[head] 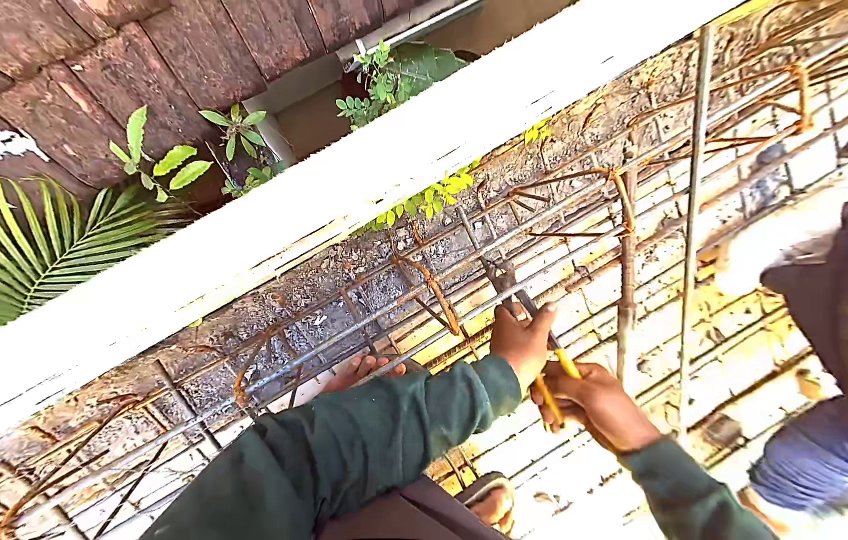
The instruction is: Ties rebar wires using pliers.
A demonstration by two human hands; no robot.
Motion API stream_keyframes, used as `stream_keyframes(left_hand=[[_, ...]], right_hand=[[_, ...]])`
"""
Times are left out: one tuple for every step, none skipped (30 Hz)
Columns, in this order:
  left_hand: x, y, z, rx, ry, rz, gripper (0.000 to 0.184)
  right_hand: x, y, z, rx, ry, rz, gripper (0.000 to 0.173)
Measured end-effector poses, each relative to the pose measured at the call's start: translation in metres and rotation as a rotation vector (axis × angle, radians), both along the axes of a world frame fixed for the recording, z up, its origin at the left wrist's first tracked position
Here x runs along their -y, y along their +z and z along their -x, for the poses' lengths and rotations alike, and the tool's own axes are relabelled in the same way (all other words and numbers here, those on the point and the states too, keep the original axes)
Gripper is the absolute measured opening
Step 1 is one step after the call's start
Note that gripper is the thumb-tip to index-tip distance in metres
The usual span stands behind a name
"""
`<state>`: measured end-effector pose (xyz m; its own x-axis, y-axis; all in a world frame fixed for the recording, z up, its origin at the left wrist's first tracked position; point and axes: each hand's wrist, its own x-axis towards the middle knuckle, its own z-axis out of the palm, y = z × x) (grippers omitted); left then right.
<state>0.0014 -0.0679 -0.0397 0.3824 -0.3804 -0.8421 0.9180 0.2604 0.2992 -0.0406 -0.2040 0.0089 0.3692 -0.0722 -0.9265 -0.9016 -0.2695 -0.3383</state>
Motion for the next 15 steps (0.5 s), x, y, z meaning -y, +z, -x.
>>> stream_keyframes(left_hand=[[-0.001,-0.005,-0.001,0.005,-0.007,-0.010,0.056],[-0.002,-0.007,-0.001,0.004,-0.001,0.000,0.056],[-0.002,-0.005,-0.001,-0.005,0.016,0.026,0.054],[-0.003,0.000,-0.004,-0.009,0.032,0.054,0.051],[-0.003,0.004,-0.008,-0.009,0.060,0.077,0.047],[-0.004,0.009,-0.012,-0.014,0.096,0.097,0.045],[-0.006,0.012,-0.015,-0.024,0.109,0.127,0.048],[-0.009,0.015,-0.018,-0.043,0.115,0.143,0.051],[-0.011,0.018,-0.020,-0.057,0.116,0.146,0.055],[-0.013,0.018,-0.021,-0.067,0.122,0.149,0.058],[-0.014,0.018,-0.022,-0.076,0.131,0.156,0.061],[-0.013,0.017,-0.024,-0.088,0.144,0.170,0.063],[-0.011,0.015,-0.027,-0.103,0.162,0.193,0.064],[-0.009,0.014,-0.029,-0.118,0.180,0.214,0.063],[-0.008,0.015,-0.031,-0.133,0.197,0.230,0.062]], right_hand=[[0.002,-0.007,0.002,0.010,0.007,0.000,0.026],[0.002,-0.005,-0.001,0.010,0.065,0.043,0.028],[0.001,0.004,-0.005,0.019,0.175,0.126,0.029],[0.001,0.015,-0.012,0.063,0.325,0.240,0.031],[0.000,0.027,-0.020,0.143,0.479,0.363,0.029],[-0.002,0.038,-0.028,0.232,0.591,0.464,0.026],[-0.004,0.047,-0.037,0.311,0.677,0.541,0.023],[-0.007,0.055,-0.046,0.375,0.754,0.597,0.018],[-0.011,0.061,-0.055,0.411,0.810,0.633,0.014],[-0.016,0.066,-0.064,0.429,0.847,0.658,0.010],[-0.021,0.070,-0.072,0.437,0.869,0.679,0.009],[-0.026,0.073,-0.078,0.442,0.885,0.700,0.009],[-0.031,0.075,-0.084,0.441,0.913,0.725,0.009],[-0.036,0.077,-0.087,0.442,0.960,0.756,0.010],[-0.042,0.080,-0.087,0.447,1.040,0.794,0.013]])
